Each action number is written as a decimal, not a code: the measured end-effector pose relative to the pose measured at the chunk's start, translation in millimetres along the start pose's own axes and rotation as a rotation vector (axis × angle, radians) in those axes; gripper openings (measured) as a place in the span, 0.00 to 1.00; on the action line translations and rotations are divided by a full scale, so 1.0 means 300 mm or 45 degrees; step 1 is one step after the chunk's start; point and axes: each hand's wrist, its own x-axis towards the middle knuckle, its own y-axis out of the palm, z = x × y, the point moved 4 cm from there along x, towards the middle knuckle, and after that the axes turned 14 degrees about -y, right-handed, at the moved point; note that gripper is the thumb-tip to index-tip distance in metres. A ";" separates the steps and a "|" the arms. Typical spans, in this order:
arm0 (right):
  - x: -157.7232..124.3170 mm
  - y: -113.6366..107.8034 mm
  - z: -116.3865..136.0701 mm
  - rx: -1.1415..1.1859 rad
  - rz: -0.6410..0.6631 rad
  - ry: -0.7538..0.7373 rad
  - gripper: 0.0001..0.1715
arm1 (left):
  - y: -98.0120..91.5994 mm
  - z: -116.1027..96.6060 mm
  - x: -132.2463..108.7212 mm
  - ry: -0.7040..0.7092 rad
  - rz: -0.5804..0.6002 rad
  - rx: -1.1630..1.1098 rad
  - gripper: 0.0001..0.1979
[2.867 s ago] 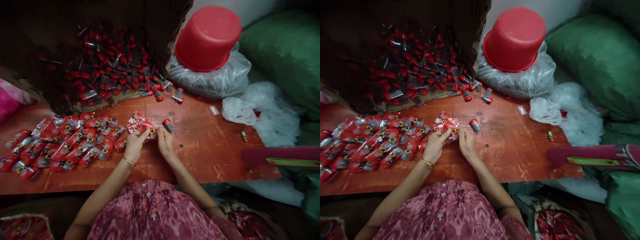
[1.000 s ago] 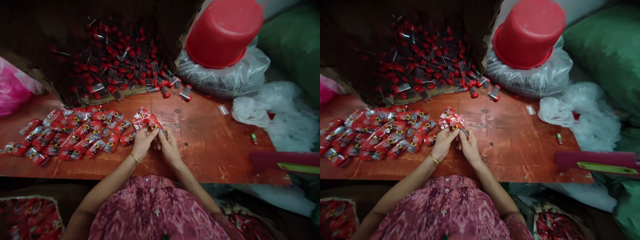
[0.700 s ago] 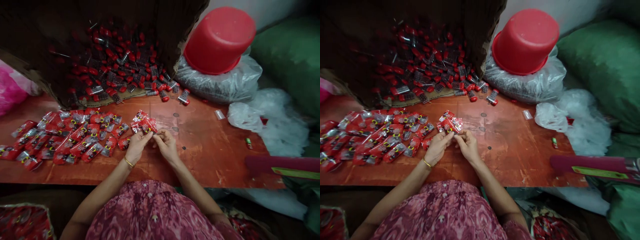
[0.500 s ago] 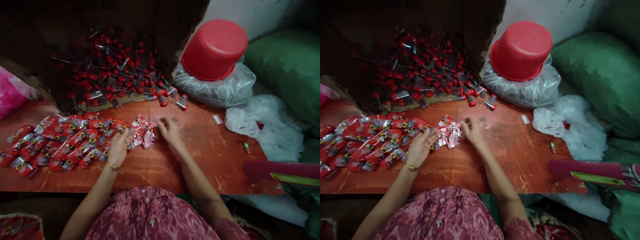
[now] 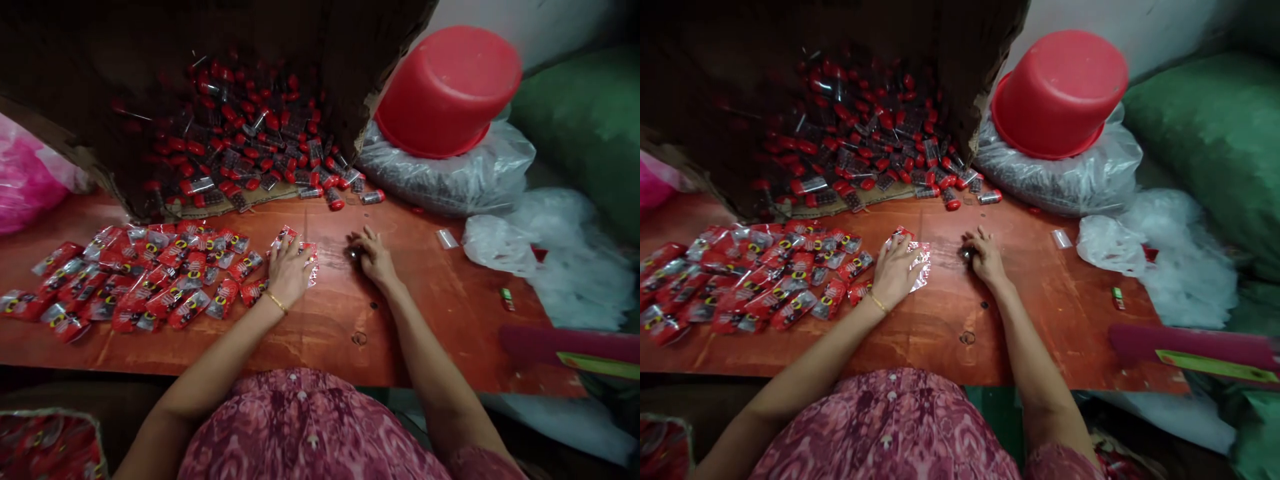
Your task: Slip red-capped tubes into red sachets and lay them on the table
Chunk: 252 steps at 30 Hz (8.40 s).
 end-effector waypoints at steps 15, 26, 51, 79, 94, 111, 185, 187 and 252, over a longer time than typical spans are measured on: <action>-0.075 0.029 0.371 0.088 -0.482 -0.047 0.12 | 0.046 0.019 0.030 0.096 -0.071 0.592 0.14; -0.057 0.089 0.358 0.732 -0.601 0.491 0.13 | 0.011 -0.017 -0.004 0.038 -0.185 0.354 0.21; -0.038 0.060 0.411 0.473 -0.493 0.272 0.20 | 0.023 -0.024 -0.103 -0.780 0.400 -1.481 0.21; -0.212 -0.059 0.371 0.465 -0.300 0.327 0.17 | -0.002 0.015 -0.119 -0.899 0.513 -1.584 0.13; -0.156 -0.072 0.469 0.694 -0.295 0.454 0.14 | -0.018 0.005 -0.118 -0.690 0.432 -1.361 0.20; -0.157 0.019 0.467 0.792 -0.418 0.507 0.16 | 0.027 -0.021 -0.140 -0.647 0.448 -1.458 0.16; -0.063 0.057 0.145 -0.490 0.124 0.035 0.23 | -0.105 0.083 -0.043 -0.067 -0.100 -0.232 0.13; -0.119 0.048 0.164 -0.482 0.069 0.047 0.24 | -0.037 0.041 -0.025 0.075 -0.051 0.147 0.15; -0.021 0.109 0.441 0.697 -0.423 0.342 0.24 | 0.012 0.012 -0.079 -0.474 0.206 -1.188 0.17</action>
